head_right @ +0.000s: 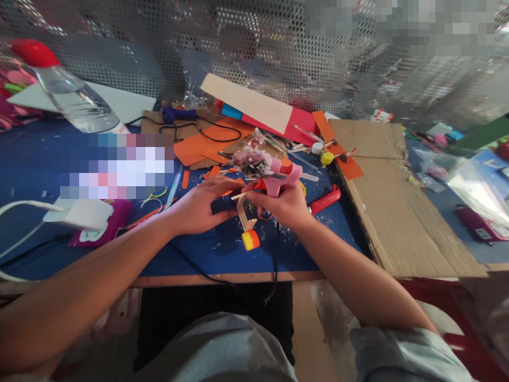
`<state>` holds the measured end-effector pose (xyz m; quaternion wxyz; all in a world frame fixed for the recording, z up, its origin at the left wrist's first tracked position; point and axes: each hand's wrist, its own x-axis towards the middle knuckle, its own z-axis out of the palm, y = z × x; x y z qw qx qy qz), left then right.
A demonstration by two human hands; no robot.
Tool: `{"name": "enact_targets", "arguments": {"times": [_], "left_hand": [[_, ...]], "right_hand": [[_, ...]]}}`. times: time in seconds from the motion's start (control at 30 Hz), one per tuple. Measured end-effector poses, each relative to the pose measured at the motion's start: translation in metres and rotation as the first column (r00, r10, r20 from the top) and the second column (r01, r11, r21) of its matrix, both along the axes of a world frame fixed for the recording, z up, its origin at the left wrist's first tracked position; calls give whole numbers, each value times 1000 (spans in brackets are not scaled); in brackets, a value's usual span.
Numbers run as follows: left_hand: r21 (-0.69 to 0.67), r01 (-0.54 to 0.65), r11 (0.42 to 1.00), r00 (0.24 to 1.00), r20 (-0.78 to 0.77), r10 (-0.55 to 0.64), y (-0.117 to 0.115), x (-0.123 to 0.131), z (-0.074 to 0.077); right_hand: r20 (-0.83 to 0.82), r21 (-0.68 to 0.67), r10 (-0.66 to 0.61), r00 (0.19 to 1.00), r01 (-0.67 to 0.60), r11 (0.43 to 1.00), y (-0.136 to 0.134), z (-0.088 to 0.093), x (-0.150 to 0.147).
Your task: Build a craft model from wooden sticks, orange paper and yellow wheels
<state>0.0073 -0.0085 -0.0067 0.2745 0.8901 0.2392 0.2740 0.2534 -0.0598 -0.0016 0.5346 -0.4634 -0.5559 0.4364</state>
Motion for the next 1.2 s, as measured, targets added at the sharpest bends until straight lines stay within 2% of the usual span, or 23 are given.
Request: {"name": "enact_targets", "arguments": {"times": [0.13,0.2,0.3,0.43,0.63,0.8,0.9,1.0,1.2], "left_hand": [[-258,71,964,995,86,-50,-2,1,-1],[-403,121,907,983,174,-54,-4,3,-2],[-575,204,793,954,298,-29,-5,6,-3],[-692,242,680,916,394,74,-3,9,-2],[-801,225,556,810,470,350,-1,9,1],[-828,239,507,725,500,474,1,10,5],[-836,261,482,686,512,517,0,10,8],[-837,261,482,664,518,539,0,9,10],[-824,278,493,633,543,551,1,7,12]], "right_hand": [[-119,-82,28,992,-38,996,2,5,-1],[-157,-113,23,987,-41,993,3,8,-4],[-177,-151,37,983,-64,987,3,10,-6],[-276,-183,12,961,-65,981,5,8,-5],[-362,-138,-34,932,-17,990,12,5,0],[-358,-131,10,934,-60,990,12,2,2],[-352,-151,-11,936,-45,988,11,1,4],[-345,-142,-10,939,-42,989,11,1,3],[-362,-135,59,931,-114,984,8,4,-1]]}}
